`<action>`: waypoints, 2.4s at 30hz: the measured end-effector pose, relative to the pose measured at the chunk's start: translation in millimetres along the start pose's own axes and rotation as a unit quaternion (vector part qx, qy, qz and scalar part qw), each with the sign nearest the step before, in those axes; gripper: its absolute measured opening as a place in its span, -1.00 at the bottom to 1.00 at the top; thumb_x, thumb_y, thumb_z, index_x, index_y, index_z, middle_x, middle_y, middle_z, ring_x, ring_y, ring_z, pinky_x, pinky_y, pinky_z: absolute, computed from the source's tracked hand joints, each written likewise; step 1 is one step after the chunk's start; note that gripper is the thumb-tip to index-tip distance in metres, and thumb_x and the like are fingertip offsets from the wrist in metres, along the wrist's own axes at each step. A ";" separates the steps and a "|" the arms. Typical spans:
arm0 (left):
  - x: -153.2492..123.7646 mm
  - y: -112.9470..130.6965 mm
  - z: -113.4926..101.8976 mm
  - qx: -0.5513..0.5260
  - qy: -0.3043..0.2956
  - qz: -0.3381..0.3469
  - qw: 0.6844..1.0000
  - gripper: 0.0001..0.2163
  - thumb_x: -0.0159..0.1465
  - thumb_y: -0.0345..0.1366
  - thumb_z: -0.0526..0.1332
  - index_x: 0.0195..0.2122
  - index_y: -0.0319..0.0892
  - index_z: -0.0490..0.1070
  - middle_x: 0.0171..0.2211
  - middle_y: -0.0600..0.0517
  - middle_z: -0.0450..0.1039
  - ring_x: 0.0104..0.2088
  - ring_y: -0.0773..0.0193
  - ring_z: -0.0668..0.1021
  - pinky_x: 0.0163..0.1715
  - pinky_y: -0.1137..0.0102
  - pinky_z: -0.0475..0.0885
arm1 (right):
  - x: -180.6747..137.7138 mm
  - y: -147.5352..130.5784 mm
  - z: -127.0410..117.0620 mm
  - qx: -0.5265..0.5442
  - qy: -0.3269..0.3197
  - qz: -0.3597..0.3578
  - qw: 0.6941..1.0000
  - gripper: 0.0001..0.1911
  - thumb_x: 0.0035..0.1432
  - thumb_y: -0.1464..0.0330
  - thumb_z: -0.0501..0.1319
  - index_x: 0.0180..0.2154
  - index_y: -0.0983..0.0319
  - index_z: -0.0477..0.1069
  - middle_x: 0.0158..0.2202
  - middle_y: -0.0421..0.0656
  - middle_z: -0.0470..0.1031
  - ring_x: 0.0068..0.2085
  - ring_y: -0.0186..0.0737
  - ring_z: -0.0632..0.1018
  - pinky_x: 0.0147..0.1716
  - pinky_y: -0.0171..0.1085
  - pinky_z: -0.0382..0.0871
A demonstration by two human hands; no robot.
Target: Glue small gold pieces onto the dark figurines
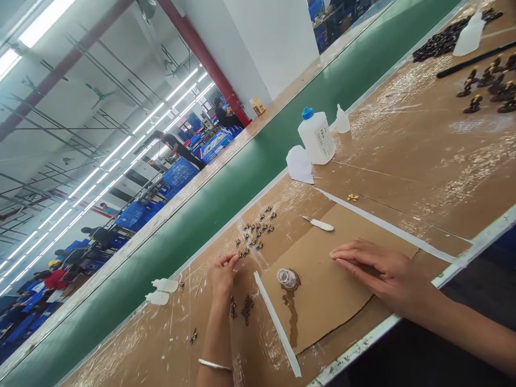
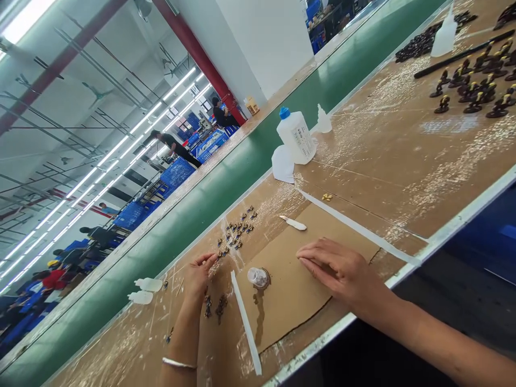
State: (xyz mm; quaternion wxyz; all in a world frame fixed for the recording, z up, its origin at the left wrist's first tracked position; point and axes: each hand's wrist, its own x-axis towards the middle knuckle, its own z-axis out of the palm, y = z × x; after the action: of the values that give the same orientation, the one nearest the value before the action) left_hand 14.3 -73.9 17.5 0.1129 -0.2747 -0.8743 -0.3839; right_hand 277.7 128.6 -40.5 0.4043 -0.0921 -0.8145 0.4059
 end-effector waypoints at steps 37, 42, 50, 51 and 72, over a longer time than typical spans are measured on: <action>-145.6 -9.4 -35.4 0.264 -0.055 0.089 0.959 -0.79 0.28 -0.31 0.03 -0.28 -0.17 0.46 -0.30 -0.12 0.46 -0.23 0.04 0.46 -0.12 0.11 0.22 | -2.9 -6.6 -3.3 -0.010 -0.013 0.025 1.000 -0.86 0.19 0.36 0.15 -0.28 0.21 0.47 -0.24 -0.15 0.52 -0.20 -0.27 0.52 -0.15 -0.34 0.39; -144.5 -7.1 -39.9 0.220 -0.077 0.057 0.971 -0.81 0.28 -0.25 0.06 -0.33 -0.15 0.44 -0.38 -0.03 0.45 -0.34 0.15 0.49 -0.26 0.25 0.31 | -1.8 -7.5 -3.9 -0.010 -0.018 0.026 0.999 -0.86 0.20 0.38 0.14 -0.27 0.23 0.47 -0.24 -0.15 0.51 -0.20 -0.29 0.52 -0.18 -0.36 0.38; -159.3 -1.5 -46.0 0.150 -0.124 0.015 0.981 -0.82 0.26 -0.18 0.11 -0.38 -0.09 0.45 -0.42 0.08 0.44 -0.39 0.28 0.49 -0.33 0.39 0.34 | -1.8 -10.6 -4.9 0.010 -0.006 0.038 0.999 -0.86 0.19 0.33 0.15 -0.29 0.19 0.47 -0.27 -0.16 0.52 -0.23 -0.23 0.53 -0.26 -0.29 0.41; -160.0 -1.9 -46.6 0.146 -0.121 0.011 0.982 -0.82 0.26 -0.18 0.11 -0.38 -0.09 0.45 -0.41 0.07 0.45 -0.38 0.28 0.49 -0.33 0.39 0.34 | -1.9 -10.4 -4.9 0.010 -0.006 0.037 0.999 -0.87 0.19 0.34 0.15 -0.29 0.18 0.47 -0.27 -0.16 0.52 -0.23 -0.22 0.53 -0.26 -0.28 0.41; -173.8 1.9 -53.8 0.088 -0.062 -0.019 0.994 -0.85 0.17 -0.13 0.19 -0.30 0.06 0.53 -0.32 0.02 0.51 -0.28 0.13 0.54 -0.28 0.26 0.49 | 0.2 -12.3 -3.7 -0.020 -0.020 0.040 0.999 -0.83 0.19 0.30 0.14 -0.30 0.21 0.49 -0.28 -0.18 0.52 -0.25 -0.30 0.53 -0.23 -0.34 0.40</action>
State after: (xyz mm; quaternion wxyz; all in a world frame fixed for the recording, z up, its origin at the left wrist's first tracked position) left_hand 157.8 -180.7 -15.7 0.0748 -0.2699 -0.9151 -0.2902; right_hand 282.5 122.7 -30.0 0.3698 -0.1243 -0.8257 0.4074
